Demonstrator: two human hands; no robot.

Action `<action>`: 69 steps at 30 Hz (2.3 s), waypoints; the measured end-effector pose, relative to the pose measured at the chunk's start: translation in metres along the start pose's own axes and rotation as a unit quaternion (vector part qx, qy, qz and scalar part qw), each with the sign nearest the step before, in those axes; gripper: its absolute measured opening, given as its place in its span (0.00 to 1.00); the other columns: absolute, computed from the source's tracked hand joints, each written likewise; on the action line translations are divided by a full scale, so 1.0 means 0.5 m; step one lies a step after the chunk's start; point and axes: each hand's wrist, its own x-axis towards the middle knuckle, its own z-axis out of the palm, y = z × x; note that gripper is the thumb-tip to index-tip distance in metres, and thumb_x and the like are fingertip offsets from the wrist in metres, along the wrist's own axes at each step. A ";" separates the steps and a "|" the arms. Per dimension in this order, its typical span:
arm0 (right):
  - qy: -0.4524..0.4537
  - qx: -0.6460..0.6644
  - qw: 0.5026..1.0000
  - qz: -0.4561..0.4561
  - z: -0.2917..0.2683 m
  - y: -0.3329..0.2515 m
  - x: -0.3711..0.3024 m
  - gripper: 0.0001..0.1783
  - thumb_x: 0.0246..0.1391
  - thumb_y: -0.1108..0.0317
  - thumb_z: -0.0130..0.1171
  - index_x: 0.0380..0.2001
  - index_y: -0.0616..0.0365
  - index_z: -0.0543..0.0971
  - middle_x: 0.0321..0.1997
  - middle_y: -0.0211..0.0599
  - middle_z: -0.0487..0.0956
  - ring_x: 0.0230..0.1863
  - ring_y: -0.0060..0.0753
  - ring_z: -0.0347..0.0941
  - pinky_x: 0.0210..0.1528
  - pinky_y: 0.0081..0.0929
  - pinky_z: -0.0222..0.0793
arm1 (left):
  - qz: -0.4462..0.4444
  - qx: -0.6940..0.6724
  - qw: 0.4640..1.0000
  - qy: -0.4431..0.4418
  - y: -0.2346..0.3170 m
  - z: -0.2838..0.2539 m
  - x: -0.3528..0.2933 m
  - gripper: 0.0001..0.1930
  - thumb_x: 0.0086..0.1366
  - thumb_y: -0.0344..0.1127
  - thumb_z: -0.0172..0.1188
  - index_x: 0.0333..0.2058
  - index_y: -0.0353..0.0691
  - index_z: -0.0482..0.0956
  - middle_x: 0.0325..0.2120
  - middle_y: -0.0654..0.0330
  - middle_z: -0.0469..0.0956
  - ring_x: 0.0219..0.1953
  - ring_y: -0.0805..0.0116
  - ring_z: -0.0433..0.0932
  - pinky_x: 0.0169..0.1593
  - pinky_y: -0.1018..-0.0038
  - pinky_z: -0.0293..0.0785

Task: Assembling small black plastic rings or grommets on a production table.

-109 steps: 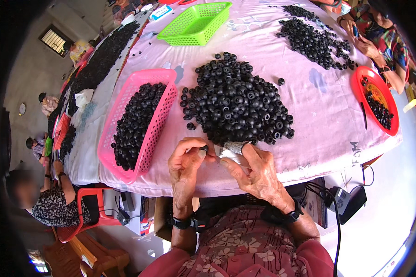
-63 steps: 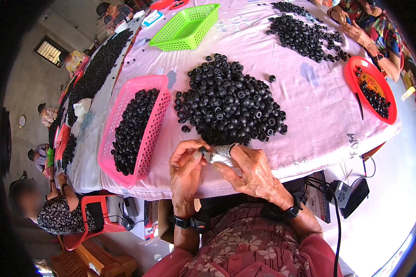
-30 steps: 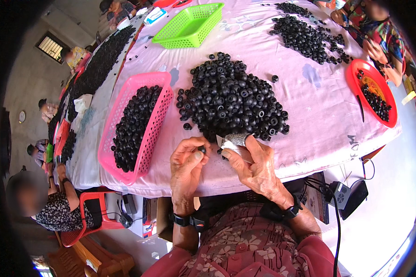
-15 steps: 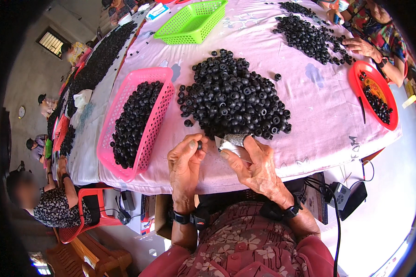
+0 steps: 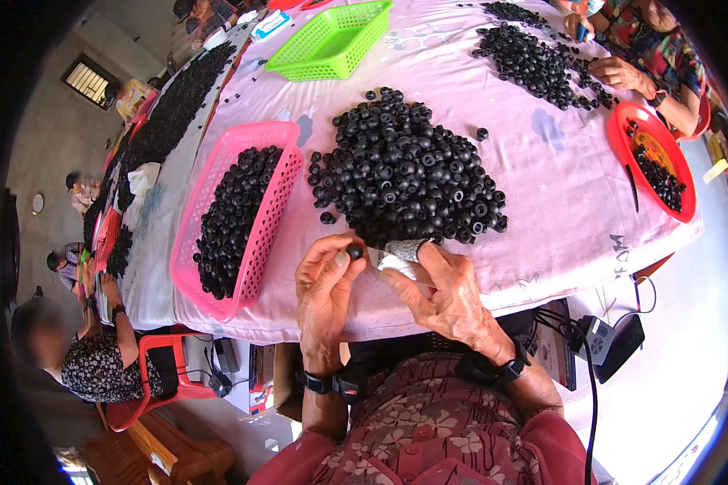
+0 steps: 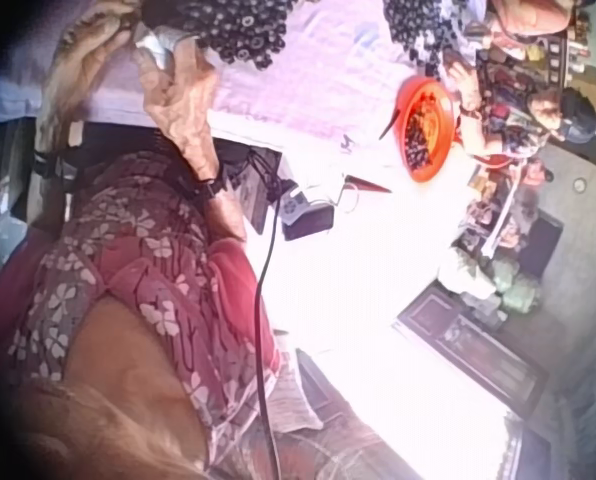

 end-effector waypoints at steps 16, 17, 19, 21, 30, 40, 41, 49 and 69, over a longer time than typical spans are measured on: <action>-0.043 -0.009 0.999 -0.021 0.003 0.011 -0.005 0.16 0.50 0.67 0.69 0.31 0.63 0.71 0.23 0.47 0.76 0.23 0.50 0.75 0.22 0.37 0.68 | 0.030 0.029 0.999 -0.023 -0.002 0.005 0.000 0.10 0.61 0.20 0.60 0.42 0.34 0.80 0.43 0.56 0.77 0.42 0.70 0.77 0.44 0.74 0.77; -0.050 -0.014 0.999 -0.015 0.002 0.010 -0.005 0.15 0.50 0.67 0.69 0.31 0.63 0.71 0.23 0.47 0.75 0.23 0.50 0.75 0.22 0.38 0.67 | 0.030 0.029 0.999 -0.022 -0.001 0.006 0.000 0.10 0.61 0.20 0.60 0.42 0.34 0.80 0.43 0.56 0.77 0.42 0.70 0.77 0.44 0.74 0.77; -0.050 -0.013 0.999 -0.015 0.002 0.012 -0.005 0.15 0.50 0.67 0.69 0.31 0.63 0.71 0.23 0.47 0.75 0.23 0.50 0.75 0.23 0.38 0.68 | 0.031 0.035 0.999 -0.024 -0.001 0.007 0.001 0.11 0.61 0.19 0.60 0.42 0.34 0.79 0.43 0.57 0.77 0.43 0.70 0.77 0.45 0.75 0.76; -0.050 -0.011 0.999 -0.016 0.002 0.012 -0.005 0.15 0.50 0.67 0.68 0.31 0.63 0.71 0.23 0.47 0.76 0.23 0.51 0.75 0.23 0.38 0.68 | 0.034 0.033 0.998 -0.035 -0.002 0.005 0.002 0.11 0.61 0.19 0.59 0.42 0.34 0.79 0.43 0.57 0.77 0.44 0.70 0.76 0.46 0.75 0.75; -0.054 -0.017 0.998 -0.004 0.000 0.004 -0.003 0.15 0.50 0.68 0.68 0.29 0.62 0.71 0.23 0.47 0.75 0.23 0.51 0.75 0.23 0.38 0.68 | 0.053 0.038 0.996 -0.065 -0.001 0.005 0.004 0.12 0.59 0.17 0.59 0.42 0.33 0.79 0.43 0.57 0.76 0.45 0.70 0.74 0.48 0.75 0.71; -0.055 -0.017 0.998 -0.003 -0.001 0.000 -0.002 0.15 0.50 0.68 0.68 0.29 0.62 0.71 0.22 0.47 0.75 0.23 0.51 0.75 0.23 0.38 0.67 | 0.066 0.051 0.994 -0.070 -0.003 0.001 0.005 0.12 0.58 0.16 0.60 0.41 0.33 0.78 0.42 0.56 0.75 0.45 0.68 0.75 0.50 0.74 0.70; -0.062 -0.017 0.998 0.006 -0.002 -0.002 -0.001 0.15 0.50 0.68 0.68 0.29 0.63 0.71 0.22 0.47 0.75 0.23 0.51 0.75 0.23 0.38 0.67 | 0.066 0.051 0.994 -0.069 -0.002 0.001 0.005 0.12 0.58 0.16 0.60 0.41 0.33 0.78 0.42 0.56 0.75 0.45 0.68 0.75 0.50 0.74 0.70; -0.050 -0.013 0.999 -0.014 0.004 0.008 -0.003 0.15 0.50 0.67 0.68 0.28 0.62 0.70 0.21 0.48 0.75 0.22 0.52 0.75 0.22 0.38 0.67 | 0.070 0.042 0.994 -0.077 -0.007 -0.003 0.006 0.12 0.58 0.17 0.61 0.40 0.34 0.78 0.43 0.56 0.75 0.44 0.66 0.76 0.52 0.72 0.71; -0.046 -0.017 0.999 -0.017 0.005 0.012 -0.006 0.15 0.49 0.69 0.68 0.27 0.62 0.69 0.21 0.46 0.74 0.21 0.50 0.74 0.21 0.38 0.66 | 0.053 0.030 0.996 -0.072 -0.008 -0.007 0.006 0.12 0.57 0.16 0.61 0.40 0.34 0.78 0.44 0.56 0.75 0.45 0.66 0.76 0.52 0.72 0.70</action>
